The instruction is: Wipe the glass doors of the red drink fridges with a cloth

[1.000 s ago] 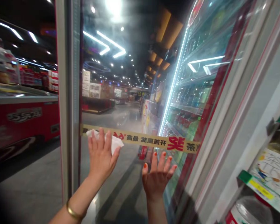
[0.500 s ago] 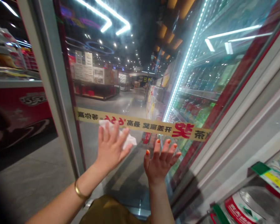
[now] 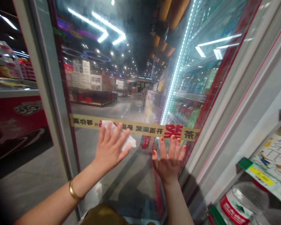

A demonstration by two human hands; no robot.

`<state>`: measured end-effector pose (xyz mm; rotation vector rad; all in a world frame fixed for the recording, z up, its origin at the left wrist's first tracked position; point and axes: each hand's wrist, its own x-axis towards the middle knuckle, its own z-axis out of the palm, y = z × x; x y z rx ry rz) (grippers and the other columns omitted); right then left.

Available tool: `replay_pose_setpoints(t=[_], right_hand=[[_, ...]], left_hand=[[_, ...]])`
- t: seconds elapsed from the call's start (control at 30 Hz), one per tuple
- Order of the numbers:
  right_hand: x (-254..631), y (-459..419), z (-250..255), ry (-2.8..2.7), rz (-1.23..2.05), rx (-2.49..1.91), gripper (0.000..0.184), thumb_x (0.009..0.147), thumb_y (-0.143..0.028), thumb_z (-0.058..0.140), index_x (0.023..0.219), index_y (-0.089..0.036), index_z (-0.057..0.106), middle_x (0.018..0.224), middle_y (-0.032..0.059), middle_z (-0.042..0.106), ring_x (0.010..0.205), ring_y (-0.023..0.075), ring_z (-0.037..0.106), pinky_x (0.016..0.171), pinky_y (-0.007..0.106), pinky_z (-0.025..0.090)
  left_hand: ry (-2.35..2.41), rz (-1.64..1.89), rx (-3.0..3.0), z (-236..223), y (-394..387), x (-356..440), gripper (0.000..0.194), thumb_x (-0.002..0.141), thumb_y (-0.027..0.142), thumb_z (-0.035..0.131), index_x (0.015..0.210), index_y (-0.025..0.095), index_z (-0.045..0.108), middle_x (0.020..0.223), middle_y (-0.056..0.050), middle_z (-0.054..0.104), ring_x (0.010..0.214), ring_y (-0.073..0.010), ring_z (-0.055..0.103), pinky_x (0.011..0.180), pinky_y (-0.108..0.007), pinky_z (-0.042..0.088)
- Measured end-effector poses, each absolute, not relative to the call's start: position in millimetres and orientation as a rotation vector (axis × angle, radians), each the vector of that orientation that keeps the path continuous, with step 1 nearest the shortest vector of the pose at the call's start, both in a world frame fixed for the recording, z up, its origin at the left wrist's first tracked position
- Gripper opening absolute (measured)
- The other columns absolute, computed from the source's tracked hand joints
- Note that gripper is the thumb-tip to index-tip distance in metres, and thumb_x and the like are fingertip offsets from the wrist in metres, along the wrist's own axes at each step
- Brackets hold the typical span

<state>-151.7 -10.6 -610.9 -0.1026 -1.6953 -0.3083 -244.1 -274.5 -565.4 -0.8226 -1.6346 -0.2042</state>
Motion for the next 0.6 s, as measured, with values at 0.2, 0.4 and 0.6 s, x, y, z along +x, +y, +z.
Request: replay_pose_setpoints(t=[0.2, 0.4, 0.6], right_hand=[[-154, -15, -613, -1.687, -0.32, -0.131, 0.073, 0.098, -0.036, 0.061, 0.167, -0.018, 0.047, 0.182, 0.0235, 0.028, 0.163, 0.0473, 0.038, 0.126, 0.074, 0.036], [-154, -20, -609, -1.649, -0.302, -0.123, 0.069, 0.098, -0.035, 0.063, 0.163, -0.018, 0.052, 0.176, 0.0244, 0.041, 0.161, 0.0454, 0.042, 0.124, 0.073, 0.039], [-152, -19, -609, -1.627, -0.294, -0.082, 0.067, 0.099, -0.033, 0.065, 0.163, -0.019, 0.052, 0.179, 0.0229, 0.037, 0.165, 0.0431, 0.038, 0.127, 0.071, 0.038]], left_hand=[[-1.746, -0.339, -0.713, -606, -322, -253, 0.093, 0.104, 0.055, 0.064, 0.178, 0.038, 0.01, 0.187, 0.0, -0.008, 0.174, -0.0313, -0.009, 0.144, -0.057, 0.0], [-1.701, -0.536, -0.536, -521, -282, -254, 0.09, 0.107, 0.052, 0.06, 0.179, 0.033, 0.009, 0.185, -0.004, -0.018, 0.173, -0.0377, -0.014, 0.141, -0.067, 0.0], [-1.535, -0.107, -1.033, -585, -248, -227, 0.084, 0.104, 0.063, 0.061, 0.176, 0.035, 0.028, 0.186, 0.005, 0.014, 0.175, -0.0249, 0.004, 0.145, -0.044, 0.0]])
